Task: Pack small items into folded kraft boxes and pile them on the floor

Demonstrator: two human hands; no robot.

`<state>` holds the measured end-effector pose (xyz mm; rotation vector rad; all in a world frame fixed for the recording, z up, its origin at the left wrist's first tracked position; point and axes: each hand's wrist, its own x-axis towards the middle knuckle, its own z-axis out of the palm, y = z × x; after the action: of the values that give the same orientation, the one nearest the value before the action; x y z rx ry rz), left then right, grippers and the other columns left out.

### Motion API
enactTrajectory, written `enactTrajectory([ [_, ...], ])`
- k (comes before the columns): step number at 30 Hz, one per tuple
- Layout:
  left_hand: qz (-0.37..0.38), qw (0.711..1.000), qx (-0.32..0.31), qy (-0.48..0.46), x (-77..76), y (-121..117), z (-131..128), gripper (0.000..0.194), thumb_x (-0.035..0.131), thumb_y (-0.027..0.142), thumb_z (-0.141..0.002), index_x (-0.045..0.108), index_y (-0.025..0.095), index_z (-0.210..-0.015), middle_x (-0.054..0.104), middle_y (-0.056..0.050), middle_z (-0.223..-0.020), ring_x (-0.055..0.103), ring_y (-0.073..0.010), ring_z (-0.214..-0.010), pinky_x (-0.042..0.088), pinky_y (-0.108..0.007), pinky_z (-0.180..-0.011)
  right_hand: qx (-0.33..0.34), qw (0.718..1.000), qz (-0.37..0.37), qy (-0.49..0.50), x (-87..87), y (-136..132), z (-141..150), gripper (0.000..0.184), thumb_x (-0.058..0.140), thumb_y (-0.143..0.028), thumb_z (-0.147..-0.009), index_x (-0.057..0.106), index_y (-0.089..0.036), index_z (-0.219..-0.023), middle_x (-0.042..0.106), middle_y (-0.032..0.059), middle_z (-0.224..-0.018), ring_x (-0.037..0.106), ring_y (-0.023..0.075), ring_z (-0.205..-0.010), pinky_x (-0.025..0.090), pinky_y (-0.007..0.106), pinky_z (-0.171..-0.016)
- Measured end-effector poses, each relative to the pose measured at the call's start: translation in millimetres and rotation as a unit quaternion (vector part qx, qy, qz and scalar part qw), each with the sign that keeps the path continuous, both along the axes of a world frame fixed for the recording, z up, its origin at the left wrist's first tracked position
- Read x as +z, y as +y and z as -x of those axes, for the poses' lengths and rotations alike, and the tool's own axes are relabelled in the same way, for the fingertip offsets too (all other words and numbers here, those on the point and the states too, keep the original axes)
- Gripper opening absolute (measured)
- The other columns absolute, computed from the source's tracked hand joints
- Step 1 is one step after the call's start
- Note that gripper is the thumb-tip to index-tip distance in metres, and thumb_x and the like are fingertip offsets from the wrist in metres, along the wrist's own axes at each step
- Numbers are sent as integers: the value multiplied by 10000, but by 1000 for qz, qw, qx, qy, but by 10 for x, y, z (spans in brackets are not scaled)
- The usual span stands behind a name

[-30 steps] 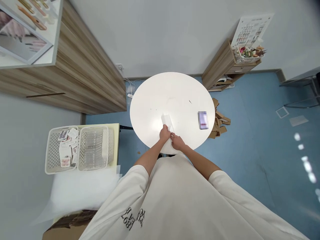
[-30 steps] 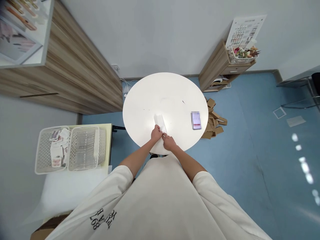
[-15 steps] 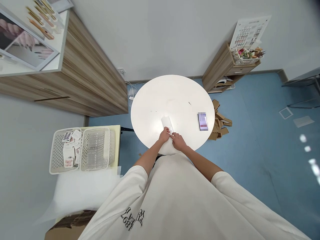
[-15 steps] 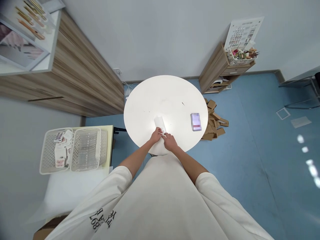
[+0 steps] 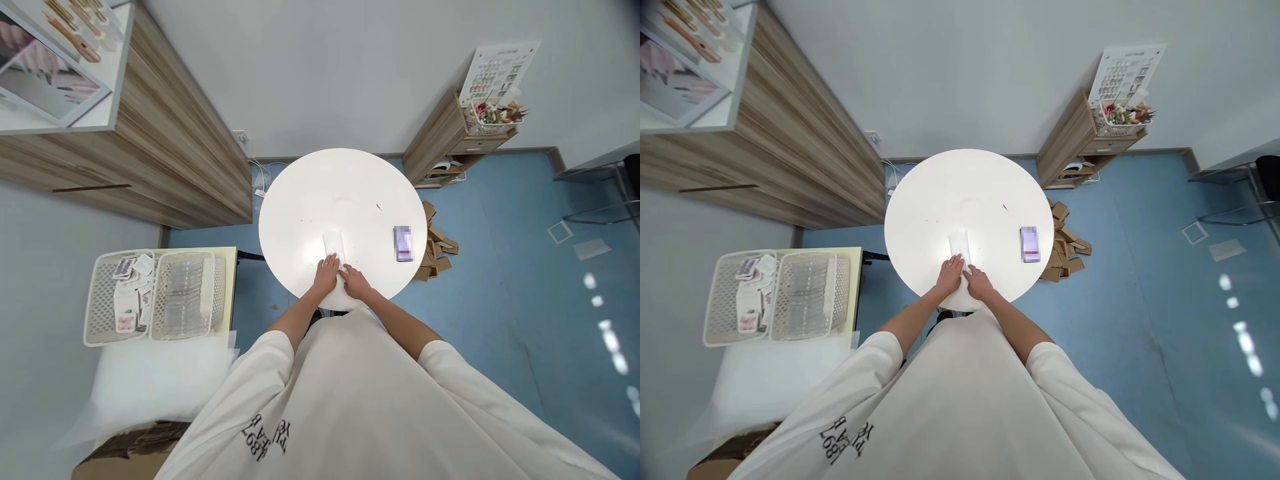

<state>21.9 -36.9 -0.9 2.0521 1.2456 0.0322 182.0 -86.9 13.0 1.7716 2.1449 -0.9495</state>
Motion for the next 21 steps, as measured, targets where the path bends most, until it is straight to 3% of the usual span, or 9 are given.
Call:
enactTrajectory([
  [5, 9, 1000, -7, 9, -11, 152, -42, 613, 508, 30, -814, 423, 242, -1382, 293, -119, -1638, 173, -251, -1546, 118, -483, -1235, -7, 1000, 4, 7, 8, 20, 9, 666, 485, -139, -900, 392, -191, -1557, 270, 155, -1623, 450, 293, -1344, 383, 403, -1069],
  [9, 58, 998, -2, -9, 50, 240, -21, 559, 618, 69, -748, 473, 241, -1260, 433, -136, -1525, 303, -285, -1484, 187, -461, -1203, -10, 1000, -9, 0, 19, -19, 17, 633, 491, -106, -881, 449, -204, -1505, 341, 142, -1572, 474, 284, -1284, 399, 398, -1029],
  [16, 97, 995, 1, 13, 183, 23, 114, 609, 744, 229, -676, 508, 244, -1238, 632, -128, -1198, 504, -354, -1298, 213, -484, -1157, 18, 997, -69, -7, 118, -192, 48, 387, 473, -114, -915, 581, -220, -1272, 543, 122, -1305, 494, 279, -1131, 371, 381, -956],
  [21, 140, 990, 17, -14, 221, -71, 210, 507, 713, 279, -708, 566, 271, -1194, 678, -88, -1165, 571, -330, -1245, 210, -463, -1170, 87, 994, -62, 5, 175, -197, 63, 296, 431, -147, -966, 604, -214, -1197, 595, 117, -1163, 525, 263, -1027, 344, 364, -905],
])
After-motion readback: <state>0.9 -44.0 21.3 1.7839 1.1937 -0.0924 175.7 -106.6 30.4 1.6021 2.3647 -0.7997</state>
